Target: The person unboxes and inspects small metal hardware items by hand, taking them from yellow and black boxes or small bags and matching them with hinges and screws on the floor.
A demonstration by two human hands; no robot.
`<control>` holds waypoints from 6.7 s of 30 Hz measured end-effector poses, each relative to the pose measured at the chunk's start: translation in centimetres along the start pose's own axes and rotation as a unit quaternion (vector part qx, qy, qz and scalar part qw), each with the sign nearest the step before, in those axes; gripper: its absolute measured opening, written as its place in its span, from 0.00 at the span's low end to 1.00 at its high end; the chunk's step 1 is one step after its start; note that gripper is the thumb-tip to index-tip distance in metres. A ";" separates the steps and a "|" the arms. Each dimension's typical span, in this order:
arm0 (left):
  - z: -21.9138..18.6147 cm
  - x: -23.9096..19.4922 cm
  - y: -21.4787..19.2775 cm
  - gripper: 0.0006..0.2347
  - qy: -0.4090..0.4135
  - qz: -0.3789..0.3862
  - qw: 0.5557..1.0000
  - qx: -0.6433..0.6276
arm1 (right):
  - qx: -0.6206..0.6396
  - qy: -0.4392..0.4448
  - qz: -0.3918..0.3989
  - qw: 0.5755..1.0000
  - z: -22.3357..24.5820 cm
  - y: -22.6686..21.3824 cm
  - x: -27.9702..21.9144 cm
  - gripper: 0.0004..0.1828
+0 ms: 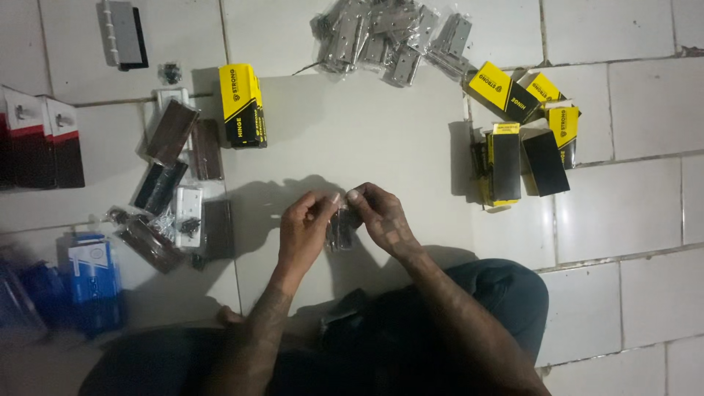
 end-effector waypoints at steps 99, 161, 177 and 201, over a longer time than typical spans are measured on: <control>-6.1 -3.0 -0.1 0.20 0.055 0.018 0.995 0.079 | -0.431 -0.148 -0.166 0.875 7.2 -11.2 0.4 0.46; -7.0 0.1 -2.1 0.31 0.108 0.049 0.942 0.313 | -0.036 -0.164 0.045 0.985 7.1 0.7 0.5 0.23; -8.9 -0.4 -2.5 0.33 0.093 0.064 0.959 0.260 | 0.006 -0.089 0.015 0.996 1.2 1.0 2.0 0.20; -5.4 1.2 -3.4 0.25 0.162 0.014 0.862 0.481 | -0.365 -0.126 -0.124 0.914 1.8 0.8 1.8 0.22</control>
Point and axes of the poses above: each hand's wrist, its own x-axis towards the middle knuckle, its own y-axis out of the palm, z = x × y, the point moved 1 cm from there along x, towards the middle knuckle, and after that the axes turned 1 degree about -z, right-handed, at the moved point
